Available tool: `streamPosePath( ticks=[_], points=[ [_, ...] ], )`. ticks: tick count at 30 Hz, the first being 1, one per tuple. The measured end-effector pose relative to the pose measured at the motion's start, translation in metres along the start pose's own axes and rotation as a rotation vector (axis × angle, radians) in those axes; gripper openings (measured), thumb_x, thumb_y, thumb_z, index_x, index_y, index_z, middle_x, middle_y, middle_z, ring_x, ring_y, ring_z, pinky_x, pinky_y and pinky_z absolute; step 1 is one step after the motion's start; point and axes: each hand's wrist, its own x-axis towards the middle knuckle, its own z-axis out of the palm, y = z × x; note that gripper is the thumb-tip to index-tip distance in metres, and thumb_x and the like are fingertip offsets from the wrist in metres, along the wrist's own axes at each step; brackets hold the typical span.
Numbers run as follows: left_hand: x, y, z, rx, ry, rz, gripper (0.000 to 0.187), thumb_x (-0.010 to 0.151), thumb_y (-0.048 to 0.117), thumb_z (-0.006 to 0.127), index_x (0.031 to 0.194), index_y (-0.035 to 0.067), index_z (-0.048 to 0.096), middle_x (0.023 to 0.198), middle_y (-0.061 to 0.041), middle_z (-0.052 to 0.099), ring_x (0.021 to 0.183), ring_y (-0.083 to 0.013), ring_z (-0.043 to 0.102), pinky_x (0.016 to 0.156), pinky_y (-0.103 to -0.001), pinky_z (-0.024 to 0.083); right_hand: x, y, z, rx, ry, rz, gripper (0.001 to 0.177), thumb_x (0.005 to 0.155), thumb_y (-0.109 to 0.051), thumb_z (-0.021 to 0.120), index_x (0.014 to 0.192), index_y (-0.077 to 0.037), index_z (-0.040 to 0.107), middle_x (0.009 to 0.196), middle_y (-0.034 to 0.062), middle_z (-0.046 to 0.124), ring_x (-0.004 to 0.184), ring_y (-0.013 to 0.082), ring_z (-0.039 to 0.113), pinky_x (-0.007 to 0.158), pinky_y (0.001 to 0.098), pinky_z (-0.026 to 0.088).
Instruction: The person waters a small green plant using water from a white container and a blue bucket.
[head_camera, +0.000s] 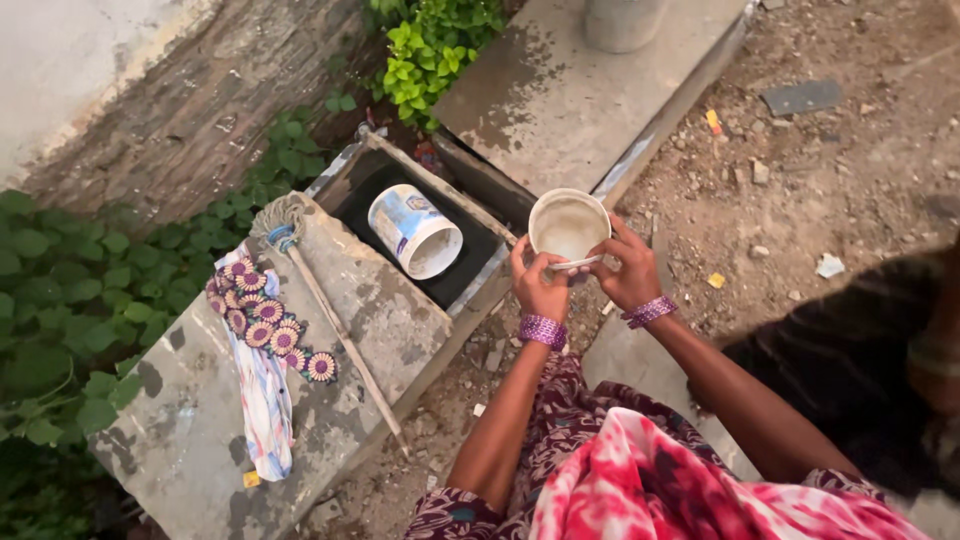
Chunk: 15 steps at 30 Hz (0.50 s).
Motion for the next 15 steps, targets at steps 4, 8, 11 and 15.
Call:
streamPosePath(
  ticks=[4,8,11,15],
  points=[
    [0.021,-0.005,0.012,0.037,0.017,-0.082,0.021,0.069,0.000,0.084,0.081,0.012,0.072,0.140,-0.012,0.057,0.123,-0.0324,0.061,0.101,-0.042,0.051,0.024,0.016,0.009,0.040,-0.038,0.034,0.027,0.067,-0.004,0.087,0.090,-0.005,0.072,0.142,0.0235,0.061,0.130,0.0400,0.061,0.103,0.0449,0.053],
    [0.052,-0.025,0.029,0.042,0.057,-0.015,0.021,0.067,-0.001,0.083,0.080,0.012,0.072,0.137,-0.013,0.058,0.124,-0.0329,0.061,0.105,-0.043,0.050,0.054,0.038,0.024,0.014,-0.030,0.007,0.025,0.068,-0.005,0.088,0.088,-0.007,0.073,0.141,0.0234,0.062,0.129,0.0403,0.061,0.104,0.0457,0.052],
    [0.084,-0.043,0.042,0.058,0.071,0.016,0.021,0.067,-0.001,0.083,0.080,0.011,0.073,0.137,-0.013,0.059,0.124,-0.0337,0.060,0.106,-0.044,0.049,0.080,0.056,0.042,0.006,-0.034,0.045,0.025,0.069,-0.003,0.085,0.090,-0.007,0.073,0.142,0.0234,0.062,0.129,0.0396,0.061,0.104,0.0447,0.053],
    [0.127,-0.053,0.052,0.054,0.052,-0.023,0.018,0.070,0.002,0.084,0.081,0.013,0.073,0.138,-0.014,0.056,0.124,-0.0334,0.059,0.105,-0.043,0.049,0.122,0.075,0.060,-0.011,-0.038,0.060,0.025,0.068,-0.004,0.085,0.090,-0.008,0.074,0.143,0.0261,0.059,0.130,0.0416,0.059,0.103,0.0450,0.051]
  ],
)
